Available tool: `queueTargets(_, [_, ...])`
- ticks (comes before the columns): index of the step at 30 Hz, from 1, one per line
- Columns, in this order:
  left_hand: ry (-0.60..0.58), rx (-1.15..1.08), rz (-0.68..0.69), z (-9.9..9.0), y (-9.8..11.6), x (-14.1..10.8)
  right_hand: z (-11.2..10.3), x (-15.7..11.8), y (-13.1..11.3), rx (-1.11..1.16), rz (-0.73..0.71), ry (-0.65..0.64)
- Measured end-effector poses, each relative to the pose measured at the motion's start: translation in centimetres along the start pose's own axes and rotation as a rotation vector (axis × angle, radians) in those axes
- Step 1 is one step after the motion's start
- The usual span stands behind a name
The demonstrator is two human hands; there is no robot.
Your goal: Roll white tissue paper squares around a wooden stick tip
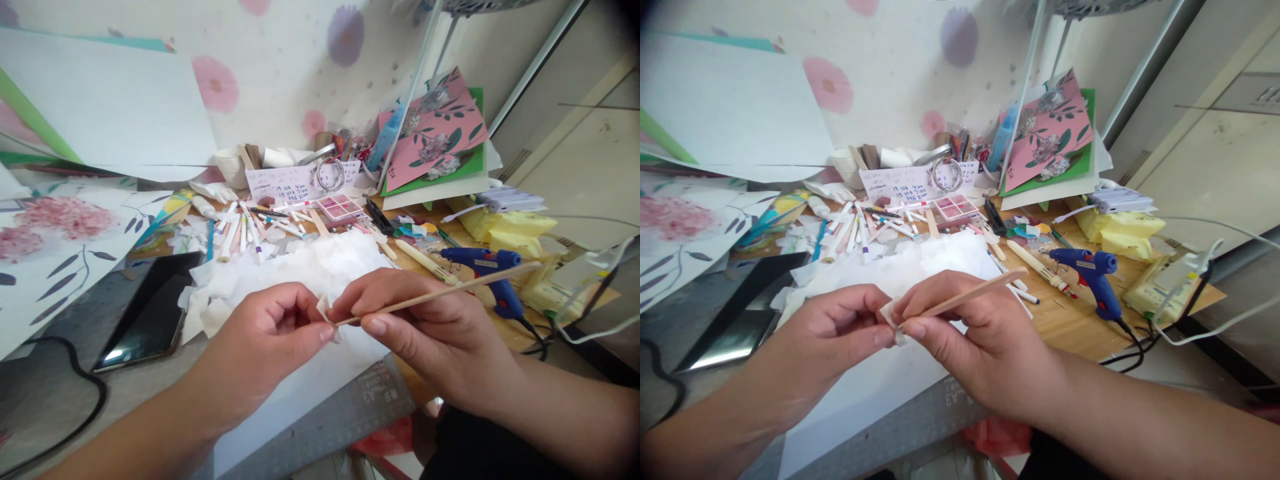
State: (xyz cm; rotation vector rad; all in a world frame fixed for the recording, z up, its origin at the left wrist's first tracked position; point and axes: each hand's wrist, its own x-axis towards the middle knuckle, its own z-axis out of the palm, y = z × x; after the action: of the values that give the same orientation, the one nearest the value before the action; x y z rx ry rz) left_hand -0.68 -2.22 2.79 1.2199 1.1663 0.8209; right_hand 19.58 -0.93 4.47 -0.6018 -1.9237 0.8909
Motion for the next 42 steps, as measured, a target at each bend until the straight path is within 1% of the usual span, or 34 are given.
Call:
queueTargets(7, [0.021,-0.034,-0.013,0.5,0.3,-0.1,0.3,0.0,0.3,0.005,-0.002,0.026])
queueTargets(11, [0.094,0.004,-0.006,0.6,0.1,-0.2,0.4,-0.1,0.3,-0.008,-0.018,0.046])
queueTargets(14, [0.125,0.011,-0.016,0.6,-0.1,-0.2,0.6,-0.2,0.3,-0.035,-0.025,0.047])
queueTargets(18, [0.118,-0.025,-0.048,0.6,-0.1,-0.2,0.8,0.0,0.3,-0.052,-0.028,0.052])
queueTargets(22, [0.099,-0.051,-0.024,0.5,-0.1,-0.2,0.8,0.1,0.4,0.012,-0.013,0.069])
queueTargets(27, [0.064,-0.102,0.022,0.3,-0.4,-0.2,0.4,0.1,0.5,0.060,0.049,0.088])
queueTargets(32, [0.017,-0.179,-0.008,0.4,-0.6,-0.1,0.3,0.0,0.5,0.029,0.038,0.075])
queueTargets(38, [0.062,-0.169,-0.045,0.6,-0.9,-0.1,0.6,0.0,0.3,0.036,0.028,0.057])
queueTargets(42, [0.076,-0.183,-0.053,0.5,-1.1,-0.1,0.6,0.0,0.4,0.033,0.050,0.060])
